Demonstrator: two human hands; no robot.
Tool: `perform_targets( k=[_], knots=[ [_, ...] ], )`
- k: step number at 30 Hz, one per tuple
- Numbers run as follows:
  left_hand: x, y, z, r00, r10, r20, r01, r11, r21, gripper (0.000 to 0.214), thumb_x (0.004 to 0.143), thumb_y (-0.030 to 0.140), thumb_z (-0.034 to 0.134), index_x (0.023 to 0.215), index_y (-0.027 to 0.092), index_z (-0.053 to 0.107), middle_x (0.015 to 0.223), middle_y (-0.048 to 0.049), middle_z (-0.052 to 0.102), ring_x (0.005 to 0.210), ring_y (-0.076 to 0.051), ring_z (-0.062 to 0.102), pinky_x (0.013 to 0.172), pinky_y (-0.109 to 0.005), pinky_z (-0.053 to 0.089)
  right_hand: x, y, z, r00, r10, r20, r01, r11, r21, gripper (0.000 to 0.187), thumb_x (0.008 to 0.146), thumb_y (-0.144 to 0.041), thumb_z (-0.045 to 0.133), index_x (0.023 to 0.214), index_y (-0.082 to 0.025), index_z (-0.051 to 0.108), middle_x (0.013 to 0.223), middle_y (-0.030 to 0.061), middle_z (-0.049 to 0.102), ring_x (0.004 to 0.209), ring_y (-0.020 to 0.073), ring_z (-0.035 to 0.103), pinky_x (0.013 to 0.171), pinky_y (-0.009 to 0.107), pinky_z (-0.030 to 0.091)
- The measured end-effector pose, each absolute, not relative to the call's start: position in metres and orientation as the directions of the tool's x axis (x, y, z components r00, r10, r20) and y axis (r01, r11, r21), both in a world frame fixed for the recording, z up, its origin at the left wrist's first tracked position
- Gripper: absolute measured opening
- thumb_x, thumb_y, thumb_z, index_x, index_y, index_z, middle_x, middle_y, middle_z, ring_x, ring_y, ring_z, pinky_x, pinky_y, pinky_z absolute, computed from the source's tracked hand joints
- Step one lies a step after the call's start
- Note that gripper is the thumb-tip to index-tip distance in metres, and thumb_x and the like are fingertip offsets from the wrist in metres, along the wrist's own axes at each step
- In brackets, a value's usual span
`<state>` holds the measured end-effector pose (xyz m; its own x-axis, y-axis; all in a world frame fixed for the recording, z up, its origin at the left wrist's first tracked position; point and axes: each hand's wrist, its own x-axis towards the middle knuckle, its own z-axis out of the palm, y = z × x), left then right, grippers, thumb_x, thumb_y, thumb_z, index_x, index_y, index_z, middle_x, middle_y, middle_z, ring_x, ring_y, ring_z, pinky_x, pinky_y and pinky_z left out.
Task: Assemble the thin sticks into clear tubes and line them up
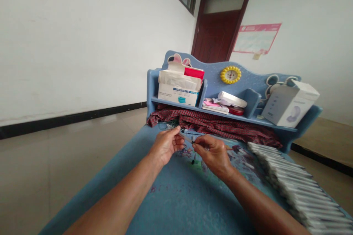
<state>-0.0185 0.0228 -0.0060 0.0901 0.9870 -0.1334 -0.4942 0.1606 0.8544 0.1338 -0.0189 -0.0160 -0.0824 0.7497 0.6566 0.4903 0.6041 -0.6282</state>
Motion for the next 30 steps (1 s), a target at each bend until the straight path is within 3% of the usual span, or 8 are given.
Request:
perform_targets(
  k=[7,13,16,21,24,30],
  knots=[
    [-0.017,0.022,-0.007,0.111,0.988,-0.111,-0.487,0.151,0.860,0.014,0.070,0.020,0.063,0.063,0.010,0.056,0.047,-0.0033,0.059,0.040,-0.012,0.055,0.038,-0.022,0.047,0.134,-0.022,-0.015,-0.114,0.708,0.697,0.544,0.632,-0.552,0.009,0.074,-0.017,0.054,0.074,-0.017,0.062,0.064,-0.0005,0.062,0.056,0.0100,0.053,0.058,0.021,0.042],
    [-0.018,0.022,-0.006,0.156,0.985,-0.073,-0.476,0.139,0.868,0.012,0.071,0.018,0.062,0.066,0.009,0.056,0.052,-0.0050,0.061,0.043,-0.012,0.057,0.040,-0.023,0.048,0.138,-0.016,-0.026,-0.095,0.781,0.617,0.415,0.594,-0.689,0.013,0.075,-0.022,0.055,0.085,-0.017,0.060,0.070,0.0009,0.062,0.058,0.0115,0.057,0.056,0.023,0.045],
    [-0.019,0.022,-0.006,0.153,0.986,-0.067,-0.464,0.132,0.876,0.012,0.073,0.018,0.060,0.066,0.009,0.056,0.052,-0.0050,0.061,0.043,-0.012,0.056,0.040,-0.023,0.049,0.139,-0.015,-0.027,-0.120,0.785,0.607,0.411,0.596,-0.690,0.013,0.076,-0.021,0.053,0.087,-0.017,0.059,0.071,0.0011,0.062,0.059,0.0122,0.058,0.057,0.023,0.045],
    [-0.018,0.021,-0.003,0.106,0.992,-0.071,-0.463,0.113,0.879,0.012,0.074,0.017,0.059,0.066,0.009,0.054,0.049,-0.0028,0.058,0.042,-0.012,0.055,0.040,-0.023,0.049,0.140,-0.018,-0.025,-0.185,0.710,0.680,0.583,0.636,-0.506,0.015,0.078,-0.023,0.053,0.091,-0.018,0.059,0.079,0.0032,0.065,0.067,0.0135,0.060,0.063,0.022,0.044],
    [-0.018,0.020,-0.002,0.086,0.994,-0.062,-0.467,0.095,0.879,0.013,0.073,0.017,0.060,0.065,0.010,0.054,0.049,-0.0026,0.059,0.042,-0.012,0.056,0.040,-0.023,0.049,0.142,-0.020,-0.023,-0.227,0.705,0.672,0.691,0.603,-0.400,0.012,0.081,-0.025,0.051,0.084,-0.018,0.060,0.070,0.0022,0.064,0.060,0.0121,0.058,0.058,0.021,0.041],
    [-0.017,0.021,-0.003,0.065,0.996,-0.066,-0.448,0.088,0.889,0.013,0.073,0.017,0.060,0.065,0.010,0.052,0.049,-0.0015,0.057,0.041,-0.011,0.055,0.039,-0.023,0.049,0.142,-0.022,-0.023,-0.373,0.645,0.667,0.850,0.525,-0.032,0.020,0.085,-0.023,0.043,0.072,-0.015,0.056,0.066,0.0050,0.060,0.062,0.0133,0.054,0.060,0.022,0.035]
  ],
)
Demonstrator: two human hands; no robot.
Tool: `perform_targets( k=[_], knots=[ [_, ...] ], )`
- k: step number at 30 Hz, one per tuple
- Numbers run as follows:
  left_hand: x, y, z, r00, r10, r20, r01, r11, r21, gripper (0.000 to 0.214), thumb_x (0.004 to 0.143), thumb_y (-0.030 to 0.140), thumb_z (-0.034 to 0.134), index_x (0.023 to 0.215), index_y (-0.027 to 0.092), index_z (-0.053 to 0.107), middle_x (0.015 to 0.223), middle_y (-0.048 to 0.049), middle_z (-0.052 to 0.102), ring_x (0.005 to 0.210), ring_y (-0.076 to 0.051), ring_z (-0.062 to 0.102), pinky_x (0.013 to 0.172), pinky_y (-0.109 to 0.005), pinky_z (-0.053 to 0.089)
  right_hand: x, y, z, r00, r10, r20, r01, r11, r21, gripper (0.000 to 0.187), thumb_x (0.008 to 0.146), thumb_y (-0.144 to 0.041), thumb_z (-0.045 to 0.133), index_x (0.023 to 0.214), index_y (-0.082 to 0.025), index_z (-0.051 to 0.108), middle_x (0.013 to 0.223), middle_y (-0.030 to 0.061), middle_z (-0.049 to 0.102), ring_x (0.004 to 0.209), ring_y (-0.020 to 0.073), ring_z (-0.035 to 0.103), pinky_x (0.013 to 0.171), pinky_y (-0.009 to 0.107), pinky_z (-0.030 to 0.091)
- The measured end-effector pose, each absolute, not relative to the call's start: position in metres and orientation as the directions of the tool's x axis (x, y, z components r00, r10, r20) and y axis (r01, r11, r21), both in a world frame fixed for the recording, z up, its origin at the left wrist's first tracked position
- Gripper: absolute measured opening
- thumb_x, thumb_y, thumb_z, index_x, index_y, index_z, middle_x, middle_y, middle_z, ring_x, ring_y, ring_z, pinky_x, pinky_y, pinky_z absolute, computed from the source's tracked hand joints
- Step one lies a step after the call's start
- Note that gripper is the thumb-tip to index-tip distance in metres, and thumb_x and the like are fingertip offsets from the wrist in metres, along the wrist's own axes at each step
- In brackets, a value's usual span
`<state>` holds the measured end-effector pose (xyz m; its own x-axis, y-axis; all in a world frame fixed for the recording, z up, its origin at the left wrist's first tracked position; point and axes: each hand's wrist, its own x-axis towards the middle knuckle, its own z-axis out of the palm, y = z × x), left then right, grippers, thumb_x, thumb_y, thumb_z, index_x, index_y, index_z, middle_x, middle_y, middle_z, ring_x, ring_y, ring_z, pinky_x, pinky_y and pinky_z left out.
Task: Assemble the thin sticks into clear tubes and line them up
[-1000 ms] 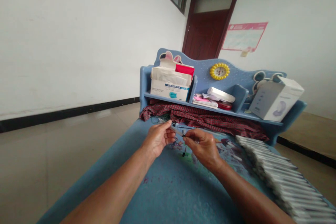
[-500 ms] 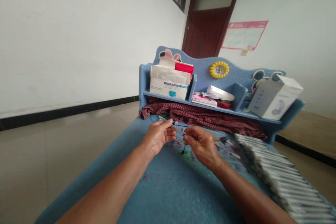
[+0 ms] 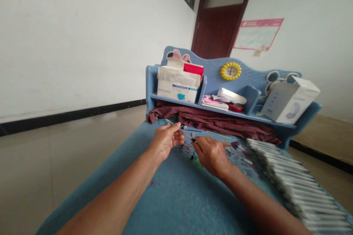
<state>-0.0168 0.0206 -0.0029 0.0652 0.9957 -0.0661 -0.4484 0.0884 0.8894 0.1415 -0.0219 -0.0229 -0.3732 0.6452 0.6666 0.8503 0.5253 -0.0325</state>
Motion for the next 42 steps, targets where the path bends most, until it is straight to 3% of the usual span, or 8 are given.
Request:
perform_targets(
  k=[6,11,14,17,24,31,38,42],
  knots=[
    [-0.017,0.021,-0.005,0.102,0.993,-0.054,-0.429,0.093,0.899,0.013,0.073,0.016,0.061,0.065,0.010,0.052,0.050,-0.0034,0.059,0.041,-0.012,0.056,0.039,-0.023,0.048,0.141,-0.023,-0.025,-0.365,0.690,0.625,0.832,0.543,-0.113,0.025,0.086,-0.023,0.037,0.067,-0.016,0.051,0.063,0.0054,0.058,0.060,0.0131,0.052,0.060,0.024,0.035],
    [-0.019,0.022,-0.006,0.183,0.983,0.008,-0.436,0.074,0.897,0.010,0.074,0.015,0.059,0.068,0.010,0.052,0.058,-0.0063,0.062,0.045,-0.012,0.057,0.043,-0.025,0.050,0.137,-0.023,-0.026,-0.245,0.923,0.296,0.478,0.381,-0.792,0.033,0.087,-0.038,0.032,0.066,-0.017,0.047,0.051,0.0026,0.055,0.043,0.0119,0.050,0.047,0.023,0.038],
    [-0.020,0.023,-0.006,0.222,0.974,0.049,-0.442,0.056,0.895,0.009,0.075,0.015,0.057,0.070,0.009,0.053,0.061,-0.0071,0.063,0.047,-0.012,0.058,0.045,-0.025,0.051,0.134,-0.022,-0.029,-0.321,0.944,0.076,0.104,0.115,-0.988,0.036,0.086,-0.045,0.028,0.070,-0.018,0.045,0.044,0.0003,0.053,0.033,0.0129,0.048,0.037,0.023,0.037],
    [-0.020,0.023,-0.006,0.214,0.975,0.052,-0.447,0.050,0.893,0.008,0.075,0.015,0.057,0.071,0.009,0.053,0.061,-0.0067,0.063,0.048,-0.012,0.058,0.046,-0.025,0.051,0.135,-0.020,-0.032,-0.304,0.945,0.118,0.085,0.150,-0.985,0.038,0.083,-0.051,0.035,0.073,-0.016,0.048,0.048,0.0005,0.055,0.036,0.0126,0.050,0.038,0.023,0.039],
    [-0.019,0.024,-0.008,0.192,0.981,0.018,-0.435,0.068,0.898,0.010,0.074,0.016,0.059,0.069,0.010,0.052,0.059,-0.0059,0.062,0.046,-0.012,0.058,0.045,-0.025,0.051,0.139,-0.021,-0.033,-0.152,0.867,0.475,0.515,0.479,-0.710,0.024,0.081,-0.039,0.047,0.074,-0.017,0.053,0.055,-0.0012,0.055,0.049,0.0093,0.049,0.049,0.020,0.038],
    [-0.018,0.022,-0.007,0.214,0.976,0.023,-0.432,0.074,0.899,0.009,0.073,0.015,0.059,0.069,0.010,0.052,0.060,-0.0068,0.063,0.047,-0.012,0.058,0.046,-0.025,0.052,0.133,-0.022,-0.030,-0.276,0.960,0.046,0.059,0.064,-0.996,0.043,0.081,-0.056,0.034,0.071,-0.016,0.047,0.043,0.0003,0.055,0.030,0.0119,0.048,0.033,0.020,0.035],
    [-0.018,0.023,-0.007,0.172,0.985,0.017,-0.419,0.057,0.906,0.009,0.074,0.014,0.059,0.070,0.010,0.052,0.059,-0.0062,0.062,0.047,-0.012,0.058,0.046,-0.025,0.051,0.138,-0.019,-0.036,-0.099,0.932,0.350,0.338,0.362,-0.869,0.029,0.075,-0.046,0.053,0.072,-0.017,0.052,0.051,-0.0012,0.055,0.042,0.0096,0.050,0.043,0.020,0.039],
    [-0.018,0.024,-0.008,0.217,0.976,0.028,-0.404,0.064,0.913,0.009,0.074,0.015,0.058,0.070,0.010,0.052,0.060,-0.0068,0.063,0.047,-0.012,0.058,0.047,-0.026,0.052,0.136,-0.020,-0.036,-0.179,0.973,0.143,0.188,0.177,-0.966,0.040,0.082,-0.052,0.038,0.067,-0.016,0.049,0.044,-0.0002,0.054,0.034,0.0109,0.049,0.037,0.021,0.037]
  ],
)
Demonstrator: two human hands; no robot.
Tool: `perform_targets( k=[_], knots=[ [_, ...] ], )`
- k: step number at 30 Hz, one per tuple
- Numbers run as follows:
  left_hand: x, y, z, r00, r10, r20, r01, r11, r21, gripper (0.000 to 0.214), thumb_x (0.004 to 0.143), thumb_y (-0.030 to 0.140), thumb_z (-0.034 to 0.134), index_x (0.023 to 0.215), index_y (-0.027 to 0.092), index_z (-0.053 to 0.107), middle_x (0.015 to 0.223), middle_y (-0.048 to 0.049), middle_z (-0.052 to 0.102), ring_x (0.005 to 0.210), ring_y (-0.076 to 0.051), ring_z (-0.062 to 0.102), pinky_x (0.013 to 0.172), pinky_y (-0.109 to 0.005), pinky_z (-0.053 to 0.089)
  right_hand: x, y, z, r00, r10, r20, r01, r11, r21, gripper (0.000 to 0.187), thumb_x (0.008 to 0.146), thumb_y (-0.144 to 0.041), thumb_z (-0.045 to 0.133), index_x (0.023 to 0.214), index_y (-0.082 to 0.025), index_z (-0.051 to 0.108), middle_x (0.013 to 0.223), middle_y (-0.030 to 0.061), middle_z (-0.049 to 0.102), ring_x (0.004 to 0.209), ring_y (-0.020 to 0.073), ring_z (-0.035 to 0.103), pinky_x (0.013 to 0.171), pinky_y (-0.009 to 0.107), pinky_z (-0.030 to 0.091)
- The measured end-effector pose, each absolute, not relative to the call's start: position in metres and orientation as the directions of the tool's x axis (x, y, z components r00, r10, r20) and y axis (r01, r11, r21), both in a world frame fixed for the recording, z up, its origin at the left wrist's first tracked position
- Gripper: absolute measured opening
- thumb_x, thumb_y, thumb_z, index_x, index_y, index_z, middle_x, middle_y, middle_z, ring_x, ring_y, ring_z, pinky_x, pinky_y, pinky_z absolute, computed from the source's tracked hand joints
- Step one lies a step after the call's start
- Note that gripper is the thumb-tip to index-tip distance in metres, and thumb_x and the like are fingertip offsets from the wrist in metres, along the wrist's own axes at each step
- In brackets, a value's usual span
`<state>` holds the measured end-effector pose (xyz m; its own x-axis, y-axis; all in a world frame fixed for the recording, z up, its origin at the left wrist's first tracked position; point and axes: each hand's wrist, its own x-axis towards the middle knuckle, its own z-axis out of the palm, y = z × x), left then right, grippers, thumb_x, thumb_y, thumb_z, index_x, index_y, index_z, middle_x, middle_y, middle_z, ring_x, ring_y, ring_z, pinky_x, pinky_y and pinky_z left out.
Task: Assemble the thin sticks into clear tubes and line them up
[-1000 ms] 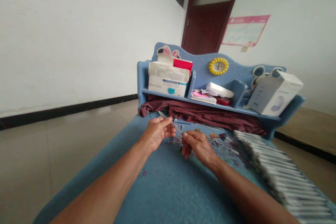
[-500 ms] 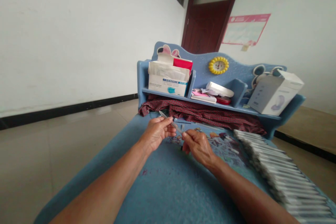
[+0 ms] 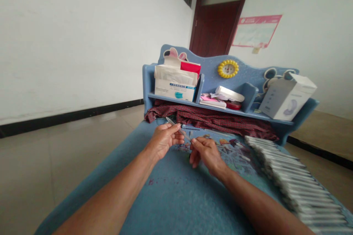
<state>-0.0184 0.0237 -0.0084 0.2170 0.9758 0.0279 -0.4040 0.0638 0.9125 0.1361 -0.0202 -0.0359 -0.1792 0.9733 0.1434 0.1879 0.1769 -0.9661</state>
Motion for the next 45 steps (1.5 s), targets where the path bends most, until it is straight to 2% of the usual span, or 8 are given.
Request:
perform_targets(
  k=[2,6,11,15,24,28,32,45],
  knots=[
    [-0.019,0.024,-0.009,0.208,0.978,0.030,-0.403,0.058,0.913,0.009,0.075,0.015,0.058,0.072,0.010,0.052,0.061,-0.0071,0.063,0.048,-0.013,0.059,0.047,-0.026,0.052,0.135,-0.019,-0.035,-0.213,0.976,0.051,0.086,0.071,-0.994,0.040,0.080,-0.055,0.038,0.074,-0.016,0.048,0.042,-0.0010,0.055,0.031,0.0117,0.048,0.034,0.021,0.036],
    [-0.018,0.024,-0.008,0.171,0.985,0.015,-0.403,0.056,0.913,0.009,0.074,0.015,0.059,0.073,0.010,0.052,0.061,-0.0069,0.063,0.048,-0.013,0.059,0.046,-0.026,0.051,0.136,-0.015,-0.036,-0.128,0.975,0.183,0.165,0.203,-0.965,0.035,0.070,-0.050,0.058,0.076,-0.017,0.047,0.047,-0.0030,0.056,0.034,0.0098,0.049,0.037,0.020,0.039],
    [-0.018,0.022,-0.007,0.177,0.984,0.017,-0.401,0.057,0.914,0.009,0.074,0.015,0.059,0.071,0.010,0.051,0.060,-0.0067,0.062,0.047,-0.013,0.059,0.047,-0.026,0.051,0.136,-0.017,-0.036,-0.171,0.980,0.101,0.161,0.129,-0.978,0.041,0.080,-0.055,0.039,0.072,-0.016,0.049,0.043,-0.0012,0.055,0.032,0.0111,0.049,0.035,0.021,0.038],
    [-0.018,0.022,-0.008,0.163,0.986,0.015,-0.400,0.053,0.915,0.010,0.073,0.015,0.060,0.070,0.011,0.051,0.059,-0.0064,0.062,0.047,-0.013,0.059,0.046,-0.026,0.051,0.136,-0.016,-0.036,-0.135,0.979,0.154,0.160,0.175,-0.971,0.037,0.072,-0.054,0.052,0.079,-0.017,0.049,0.046,-0.0032,0.056,0.034,0.0103,0.050,0.036,0.020,0.039],
    [-0.018,0.025,-0.010,0.164,0.986,0.014,-0.403,0.054,0.914,0.010,0.074,0.016,0.059,0.071,0.010,0.051,0.060,-0.0068,0.062,0.048,-0.013,0.059,0.047,-0.027,0.052,0.136,-0.016,-0.036,-0.153,0.979,0.138,0.150,0.161,-0.976,0.039,0.071,-0.055,0.053,0.074,-0.016,0.049,0.044,-0.0031,0.056,0.031,0.0091,0.048,0.034,0.019,0.039],
    [-0.018,0.025,-0.009,0.173,0.985,0.026,-0.408,0.047,0.912,0.011,0.073,0.016,0.060,0.070,0.010,0.052,0.060,-0.0069,0.062,0.049,-0.014,0.059,0.048,-0.027,0.052,0.134,-0.018,-0.033,-0.211,0.977,0.013,0.076,0.030,-0.997,0.044,0.075,-0.059,0.042,0.073,-0.015,0.049,0.042,-0.0007,0.057,0.028,0.0108,0.048,0.031,0.020,0.037],
    [-0.018,0.024,-0.008,0.185,0.983,0.020,-0.406,0.058,0.912,0.011,0.073,0.017,0.061,0.070,0.010,0.052,0.059,-0.0064,0.062,0.048,-0.013,0.059,0.047,-0.026,0.052,0.134,-0.017,-0.031,-0.179,0.982,0.055,0.025,0.060,-0.998,0.040,0.069,-0.055,0.055,0.075,-0.016,0.046,0.043,-0.0027,0.058,0.028,0.0097,0.048,0.032,0.018,0.037],
    [-0.020,0.021,-0.003,0.301,0.947,0.112,-0.394,0.017,0.919,0.008,0.075,0.016,0.059,0.071,0.010,0.057,0.067,-0.0074,0.064,0.056,-0.013,0.060,0.054,-0.026,0.052,0.139,-0.017,-0.025,-0.373,0.927,-0.026,-0.231,-0.120,-0.966,0.036,0.076,-0.050,0.048,0.067,-0.016,0.047,0.039,0.0005,0.058,0.025,0.0125,0.047,0.027,0.019,0.032]
  ],
)
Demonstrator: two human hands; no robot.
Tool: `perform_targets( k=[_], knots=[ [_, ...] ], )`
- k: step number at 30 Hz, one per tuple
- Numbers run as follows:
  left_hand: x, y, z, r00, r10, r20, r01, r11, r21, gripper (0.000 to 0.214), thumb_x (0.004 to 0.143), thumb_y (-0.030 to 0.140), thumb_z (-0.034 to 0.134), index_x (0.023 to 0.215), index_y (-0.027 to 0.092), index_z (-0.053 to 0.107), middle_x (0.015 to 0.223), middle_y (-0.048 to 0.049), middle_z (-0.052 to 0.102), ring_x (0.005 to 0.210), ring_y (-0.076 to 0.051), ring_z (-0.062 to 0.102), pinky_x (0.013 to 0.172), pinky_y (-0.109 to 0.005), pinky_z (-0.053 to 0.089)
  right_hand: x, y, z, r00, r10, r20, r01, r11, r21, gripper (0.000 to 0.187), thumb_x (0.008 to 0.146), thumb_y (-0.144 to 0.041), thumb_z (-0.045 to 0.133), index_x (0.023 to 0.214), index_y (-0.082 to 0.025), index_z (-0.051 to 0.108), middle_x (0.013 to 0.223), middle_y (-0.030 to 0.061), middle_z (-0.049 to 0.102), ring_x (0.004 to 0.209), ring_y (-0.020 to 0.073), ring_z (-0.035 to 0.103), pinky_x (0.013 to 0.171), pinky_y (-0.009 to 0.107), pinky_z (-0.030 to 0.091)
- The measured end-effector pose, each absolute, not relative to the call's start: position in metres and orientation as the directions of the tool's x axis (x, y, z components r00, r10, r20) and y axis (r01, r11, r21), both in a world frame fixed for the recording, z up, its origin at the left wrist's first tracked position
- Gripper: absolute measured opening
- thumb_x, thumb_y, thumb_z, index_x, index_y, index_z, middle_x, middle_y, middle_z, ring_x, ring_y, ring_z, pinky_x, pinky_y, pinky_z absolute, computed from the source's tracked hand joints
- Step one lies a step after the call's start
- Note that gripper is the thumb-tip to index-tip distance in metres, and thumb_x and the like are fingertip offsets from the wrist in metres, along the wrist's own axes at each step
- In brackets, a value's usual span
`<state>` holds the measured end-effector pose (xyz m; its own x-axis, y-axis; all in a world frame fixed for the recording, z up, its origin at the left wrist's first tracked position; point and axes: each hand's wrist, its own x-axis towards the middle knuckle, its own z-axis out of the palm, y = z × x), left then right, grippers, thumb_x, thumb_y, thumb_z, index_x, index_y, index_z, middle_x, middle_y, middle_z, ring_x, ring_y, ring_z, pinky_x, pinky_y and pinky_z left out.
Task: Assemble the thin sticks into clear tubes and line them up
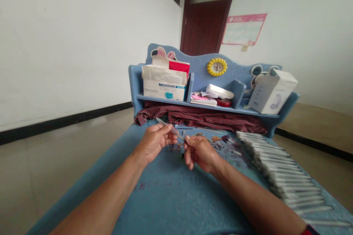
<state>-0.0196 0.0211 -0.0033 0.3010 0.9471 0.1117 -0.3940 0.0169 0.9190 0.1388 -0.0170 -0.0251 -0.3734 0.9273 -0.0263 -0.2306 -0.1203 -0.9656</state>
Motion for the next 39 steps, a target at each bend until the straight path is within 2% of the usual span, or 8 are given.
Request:
perform_targets(
  k=[5,9,12,15,22,29,35,39],
  knots=[
    [-0.024,0.021,0.005,0.369,0.909,0.195,-0.393,-0.038,0.919,0.007,0.075,0.016,0.058,0.072,0.011,0.061,0.072,-0.0076,0.066,0.062,-0.015,0.060,0.060,-0.028,0.052,0.141,-0.013,-0.026,-0.452,0.892,-0.003,-0.288,-0.149,-0.946,0.034,0.081,-0.047,0.040,0.065,-0.017,0.045,0.038,-0.0016,0.054,0.025,0.0129,0.045,0.030,0.023,0.037],
    [-0.027,0.026,0.006,0.355,0.909,0.220,-0.372,-0.079,0.925,0.007,0.075,0.017,0.058,0.073,0.012,0.063,0.074,-0.0076,0.067,0.062,-0.015,0.060,0.061,-0.029,0.052,0.148,-0.011,-0.012,-0.346,0.938,0.032,0.085,0.066,-0.994,0.043,0.084,-0.053,0.029,0.068,-0.018,0.047,0.042,-0.0011,0.053,0.032,0.0129,0.048,0.037,0.023,0.036],
    [-0.028,0.028,0.004,0.338,0.918,0.206,-0.338,-0.085,0.937,0.009,0.074,0.020,0.060,0.073,0.011,0.062,0.073,-0.0071,0.067,0.061,-0.014,0.059,0.059,-0.027,0.052,0.170,-0.012,0.013,-0.168,0.943,0.289,0.649,0.326,-0.687,0.042,0.082,-0.052,0.039,0.065,-0.017,0.053,0.055,0.0018,0.058,0.050,0.0117,0.053,0.049,0.021,0.036],
    [-0.025,0.026,0.004,0.382,0.913,0.142,-0.259,-0.041,0.965,0.016,0.072,0.025,0.063,0.072,0.009,0.061,0.068,-0.0067,0.066,0.058,-0.013,0.059,0.056,-0.025,0.051,0.199,-0.015,0.033,-0.117,0.944,0.309,0.903,0.231,-0.363,0.030,0.077,-0.043,0.052,0.068,-0.016,0.061,0.062,0.0029,0.060,0.060,0.0128,0.054,0.054,0.022,0.033],
    [-0.002,0.004,0.003,0.533,0.844,0.062,-0.148,0.020,0.989,0.021,0.073,0.031,0.062,0.071,0.010,0.061,0.066,-0.0063,0.064,0.056,-0.013,0.058,0.054,-0.025,0.048,0.199,-0.061,0.012,-0.248,0.955,0.161,0.695,0.291,-0.657,0.040,0.072,-0.047,0.058,0.098,-0.017,0.058,0.058,-0.0029,0.054,0.052,0.0085,0.049,0.048,0.017,0.032],
    [0.018,-0.016,-0.002,0.684,0.729,-0.029,-0.013,0.052,0.999,0.020,0.071,0.031,0.062,0.081,0.014,0.061,0.076,-0.0066,0.065,0.066,-0.017,0.060,0.057,-0.028,0.048,0.186,-0.106,-0.011,-0.148,0.938,0.313,0.688,0.324,-0.649,0.009,0.070,-0.017,0.051,0.061,-0.016,0.051,0.051,-0.0054,0.038,0.048,0.0055,0.034,0.044,0.018,0.021],
    [0.017,-0.002,0.002,0.719,0.680,-0.142,0.325,-0.148,0.934,0.036,0.065,0.041,0.063,0.091,0.016,0.061,0.083,-0.0078,0.067,0.072,-0.022,0.061,0.061,-0.030,0.048,0.241,-0.153,-0.026,0.002,0.983,0.185,0.564,0.151,-0.812,0.015,0.077,-0.027,0.046,0.086,-0.019,0.054,0.051,-0.0052,0.044,0.044,0.0071,0.036,0.041,0.018,0.022],
    [0.023,0.004,0.013,0.653,0.749,-0.111,0.587,-0.408,0.699,0.027,0.067,0.043,0.059,0.080,0.020,0.066,0.073,-0.0016,0.066,0.070,-0.019,0.060,0.062,-0.024,0.044,0.271,-0.181,-0.050,-0.026,0.985,0.170,0.371,0.168,-0.913,0.031,0.078,-0.044,0.045,0.090,-0.017,0.055,0.049,-0.0045,0.043,0.043,0.0082,0.038,0.040,0.018,0.025]
  ],
)
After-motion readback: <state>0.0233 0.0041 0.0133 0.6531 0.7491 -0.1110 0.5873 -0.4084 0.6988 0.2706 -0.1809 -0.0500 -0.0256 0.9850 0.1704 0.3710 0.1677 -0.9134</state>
